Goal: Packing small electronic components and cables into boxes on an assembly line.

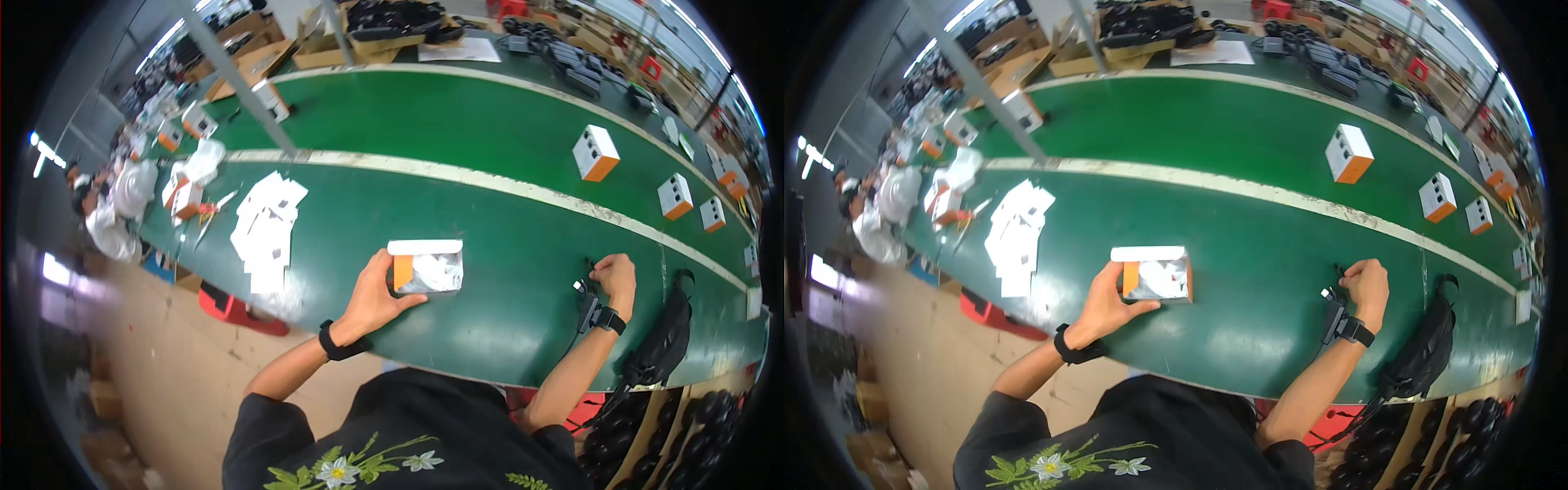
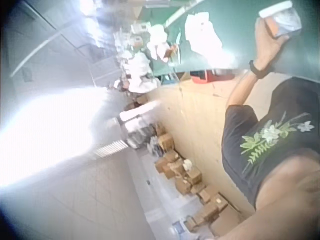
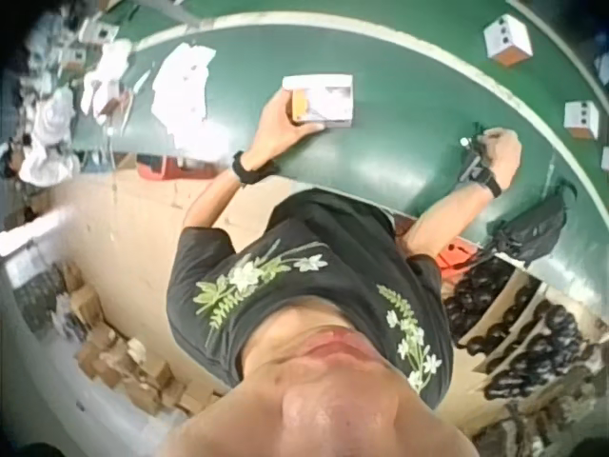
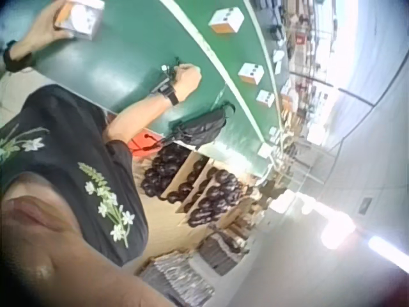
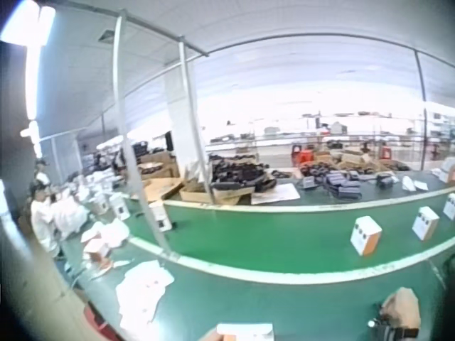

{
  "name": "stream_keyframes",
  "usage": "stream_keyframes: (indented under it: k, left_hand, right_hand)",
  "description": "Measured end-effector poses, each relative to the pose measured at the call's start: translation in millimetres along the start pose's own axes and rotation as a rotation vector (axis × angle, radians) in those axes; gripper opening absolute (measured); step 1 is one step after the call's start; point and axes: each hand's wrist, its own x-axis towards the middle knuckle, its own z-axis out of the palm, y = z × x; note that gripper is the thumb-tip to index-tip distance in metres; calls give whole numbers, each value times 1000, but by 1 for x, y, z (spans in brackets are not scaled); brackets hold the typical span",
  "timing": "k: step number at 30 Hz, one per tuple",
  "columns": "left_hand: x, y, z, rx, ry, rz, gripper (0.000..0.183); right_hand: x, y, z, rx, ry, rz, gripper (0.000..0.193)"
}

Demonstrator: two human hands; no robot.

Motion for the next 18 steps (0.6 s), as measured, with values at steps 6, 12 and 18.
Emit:
stream_keyframes:
  k: [6, 12, 18]
  left_hand:
    - [-40, 3, 5, 623, 556, 752, 62]
    - [-28, 38, 5, 712, 300, 562, 42]
    - [-35, 47, -9, 772, 225, 384, 39]
  right_hand:
    - [-80, -115, -72, 608, -39, -670, 18]
    - [-170, -234, -10, 815, -299, -969, 15]
    - [-168, -228, 58, 355, 309, -1020, 16]
